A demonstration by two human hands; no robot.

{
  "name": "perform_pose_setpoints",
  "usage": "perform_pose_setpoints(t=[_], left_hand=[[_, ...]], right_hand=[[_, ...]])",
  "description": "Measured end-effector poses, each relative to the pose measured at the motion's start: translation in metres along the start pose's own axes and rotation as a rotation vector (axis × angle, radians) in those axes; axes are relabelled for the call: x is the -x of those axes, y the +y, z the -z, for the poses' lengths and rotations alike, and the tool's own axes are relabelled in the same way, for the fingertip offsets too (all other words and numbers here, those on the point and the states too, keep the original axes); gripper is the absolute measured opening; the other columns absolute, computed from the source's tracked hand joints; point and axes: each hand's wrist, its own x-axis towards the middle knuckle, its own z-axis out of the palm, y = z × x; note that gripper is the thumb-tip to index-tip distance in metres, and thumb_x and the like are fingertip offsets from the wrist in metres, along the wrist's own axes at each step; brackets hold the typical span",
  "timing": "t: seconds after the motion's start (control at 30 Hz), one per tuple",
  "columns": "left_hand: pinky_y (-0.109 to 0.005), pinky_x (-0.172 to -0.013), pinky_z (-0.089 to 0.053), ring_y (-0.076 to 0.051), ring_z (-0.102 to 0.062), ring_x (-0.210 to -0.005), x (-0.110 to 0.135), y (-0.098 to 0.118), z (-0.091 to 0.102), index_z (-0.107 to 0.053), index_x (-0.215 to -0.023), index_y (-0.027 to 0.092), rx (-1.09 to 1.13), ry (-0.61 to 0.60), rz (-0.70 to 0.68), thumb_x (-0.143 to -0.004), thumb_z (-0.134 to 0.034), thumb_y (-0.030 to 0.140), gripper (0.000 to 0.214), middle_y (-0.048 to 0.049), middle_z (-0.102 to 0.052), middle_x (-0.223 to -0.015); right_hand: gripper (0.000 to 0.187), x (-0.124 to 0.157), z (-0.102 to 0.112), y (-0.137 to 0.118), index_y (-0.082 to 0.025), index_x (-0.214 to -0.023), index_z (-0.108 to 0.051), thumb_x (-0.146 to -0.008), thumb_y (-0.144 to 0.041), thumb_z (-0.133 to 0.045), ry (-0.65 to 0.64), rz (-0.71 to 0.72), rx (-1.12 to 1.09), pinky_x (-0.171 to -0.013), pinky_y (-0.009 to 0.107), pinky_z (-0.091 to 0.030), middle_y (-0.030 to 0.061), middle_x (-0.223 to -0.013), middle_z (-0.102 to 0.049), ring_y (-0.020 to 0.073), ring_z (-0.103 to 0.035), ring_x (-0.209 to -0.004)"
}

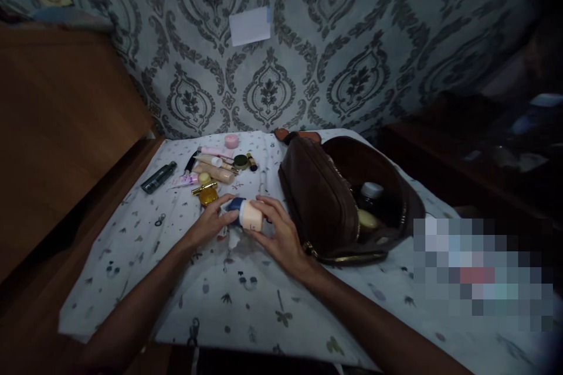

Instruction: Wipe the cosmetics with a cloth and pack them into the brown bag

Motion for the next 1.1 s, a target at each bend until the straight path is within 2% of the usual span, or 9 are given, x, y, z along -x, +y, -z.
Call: perform_pose_setpoints(t=[0.13, 0.23, 0.3, 0.43, 0.57, 0.7, 0.87, 0.97, 1.1], left_hand=[[-0.019, -0.048, -0.037, -0.012, -0.048, -0.062, -0.001, -0.003, 0.0, -0.059, -0.11, 0.019, 0.041, 0.015, 0.057, -0.073, -0.069, 0.059, 0.055, 0.001, -0.054, -0.076], [-0.021, -0.058, -0.043, -0.014, -0.052, -0.071, -0.001, 0.0, 0.002, -0.059, -0.11, 0.019, 0.017, -0.005, -0.018, -0.07, -0.076, 0.052, 0.054, -0.0005, -0.057, -0.086], [-0.023, -0.068, -0.046, -0.017, -0.055, -0.081, -0.002, 0.003, 0.003, -0.06, -0.111, 0.02, -0.015, -0.009, -0.067, -0.067, -0.08, 0.045, 0.055, -0.0015, -0.059, -0.094], [-0.027, -0.077, -0.047, -0.021, -0.058, -0.09, -0.004, 0.003, 0.006, -0.062, -0.112, 0.019, -0.051, 0.005, -0.104, -0.064, -0.082, 0.048, 0.06, -0.0038, -0.061, -0.103], [-0.032, -0.087, -0.046, -0.025, -0.059, -0.102, -0.004, 0.004, 0.012, -0.067, -0.113, 0.02, -0.174, 0.091, -0.15, -0.081, -0.061, 0.06, 0.051, -0.0073, -0.066, -0.11], [-0.038, -0.099, -0.041, -0.027, -0.059, -0.108, -0.004, 0.009, 0.021, -0.072, -0.106, 0.021, -0.516, 0.069, -0.201, -0.094, -0.042, 0.053, 0.045, -0.0082, -0.069, -0.108], [-0.043, -0.107, -0.035, -0.031, -0.051, -0.122, 0.0, 0.008, 0.017, -0.061, -0.128, 0.022, -0.656, 0.114, -0.324, -0.089, -0.055, 0.052, 0.05, -0.0114, -0.061, -0.129], [-0.043, -0.107, -0.037, -0.032, -0.047, -0.129, 0.003, 0.008, 0.008, -0.046, -0.141, 0.024, -0.567, 0.021, -0.372, -0.082, -0.068, 0.048, 0.068, -0.0127, -0.051, -0.142], [-0.04, -0.104, -0.041, -0.03, -0.051, -0.124, 0.006, 0.01, 0.0, -0.047, -0.138, 0.024, -0.459, -0.067, -0.331, -0.083, -0.069, 0.042, 0.062, -0.012, -0.053, -0.138]], right_hand=[[0.045, 0.0, 0.001, 0.0, -0.029, -0.12, -0.064, -0.077, -0.029, -0.076, -0.008, 0.008, 0.018, -0.104, 0.044, -0.045, 0.0089, -0.125, -0.057, 0.0266, -0.054, -0.119], [0.05, -0.002, -0.002, 0.002, -0.027, -0.118, -0.061, -0.072, -0.032, -0.078, 0.012, -0.132, -0.075, -0.083, 0.036, -0.054, 0.0078, -0.116, -0.061, 0.0237, -0.061, -0.102], [0.053, -0.004, -0.004, 0.002, -0.025, -0.117, -0.059, -0.069, -0.033, -0.079, 0.004, -0.237, -0.148, -0.07, 0.03, -0.054, 0.0063, -0.109, -0.063, 0.0204, -0.062, -0.09], [0.055, -0.006, -0.006, 0.0, -0.023, -0.113, -0.057, -0.064, -0.032, -0.08, 0.002, -0.318, -0.217, -0.069, 0.028, -0.051, 0.0048, -0.108, -0.062, 0.0183, -0.06, -0.087], [0.055, -0.008, -0.006, -0.003, -0.024, -0.112, -0.057, -0.063, -0.033, -0.081, 0.044, -0.379, -0.323, -0.068, 0.027, -0.05, 0.0032, -0.105, -0.061, 0.0169, -0.06, -0.085], [0.054, -0.011, -0.004, -0.006, -0.024, -0.109, -0.057, -0.062, -0.036, -0.082, 0.082, -0.443, -0.425, -0.065, 0.026, -0.05, 0.002, -0.098, -0.062, 0.0169, -0.06, -0.082], [0.047, -0.012, -0.002, -0.007, -0.023, -0.105, -0.059, -0.066, -0.041, -0.079, 0.078, -0.485, -0.491, -0.058, 0.024, -0.049, 0.002, -0.093, -0.063, 0.0155, -0.06, -0.075], [0.042, -0.011, -0.002, -0.008, -0.021, -0.101, -0.061, -0.07, -0.044, -0.076, 0.016, -0.481, -0.514, -0.053, 0.023, -0.047, 0.0008, -0.083, -0.062, 0.0137, -0.058, -0.067], [0.039, -0.01, -0.001, -0.007, -0.021, -0.1, -0.06, -0.074, -0.048, -0.073, -0.053, -0.462, -0.481, -0.056, 0.025, -0.048, 0.0008, -0.082, -0.062, 0.0146, -0.059, -0.068]])
